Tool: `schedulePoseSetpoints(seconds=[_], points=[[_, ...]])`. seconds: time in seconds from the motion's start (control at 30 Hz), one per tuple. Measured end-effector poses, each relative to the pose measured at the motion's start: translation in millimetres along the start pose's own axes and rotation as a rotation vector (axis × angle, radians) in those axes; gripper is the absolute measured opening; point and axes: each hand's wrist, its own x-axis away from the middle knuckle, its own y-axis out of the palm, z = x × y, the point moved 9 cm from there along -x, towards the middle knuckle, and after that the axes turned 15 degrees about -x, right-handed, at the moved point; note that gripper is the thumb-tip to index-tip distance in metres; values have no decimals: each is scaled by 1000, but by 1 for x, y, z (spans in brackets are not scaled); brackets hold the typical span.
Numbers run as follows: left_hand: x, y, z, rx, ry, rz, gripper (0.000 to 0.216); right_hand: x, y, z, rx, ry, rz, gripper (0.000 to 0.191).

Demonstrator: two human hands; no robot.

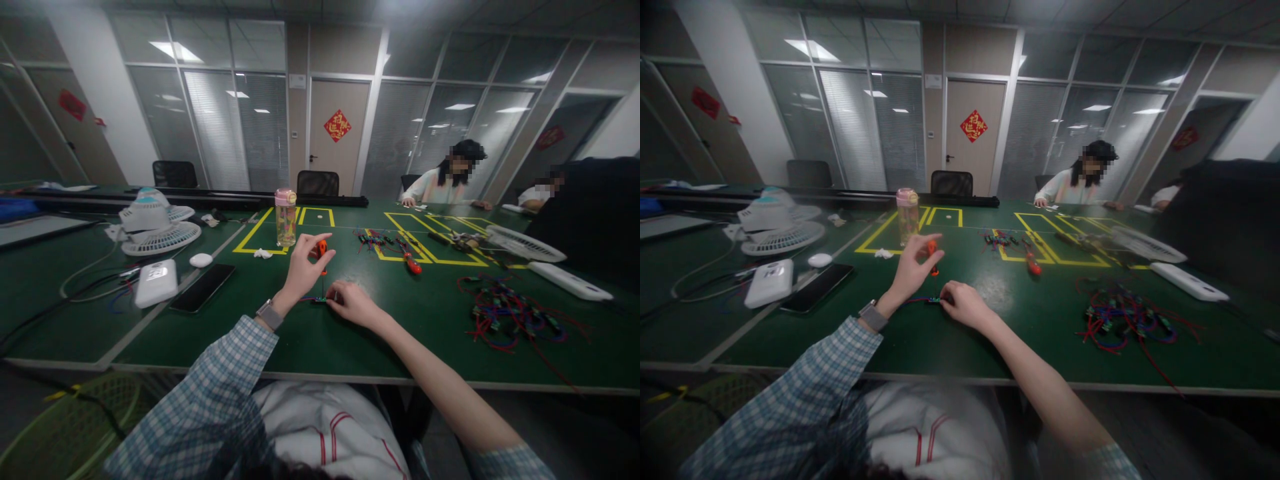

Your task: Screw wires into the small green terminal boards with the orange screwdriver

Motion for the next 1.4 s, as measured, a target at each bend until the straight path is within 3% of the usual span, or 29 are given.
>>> schedulePoseSetpoints(seconds=[0.17,0.37,0.5,0.7,0.87,1.4], points=[[1,14,-5,187,-14,-124,39,0,0,-2,-1,-4,-2,6],[0,2,2,-15,40,-20,35,0,-1,-2,-9,3,-4,7],[1,11,2,106,32,-112,41,0,0,-1,-16,-3,-7,6],[1,4,7,-43,71,-53,42,0,0,-1,-11,1,-6,5],[1,7,7,27,73,-109,42,0,-1,-2,-13,-7,-9,5],[1,-2,7,-36,82,11,39,0,-1,0,-20,0,0,7]])
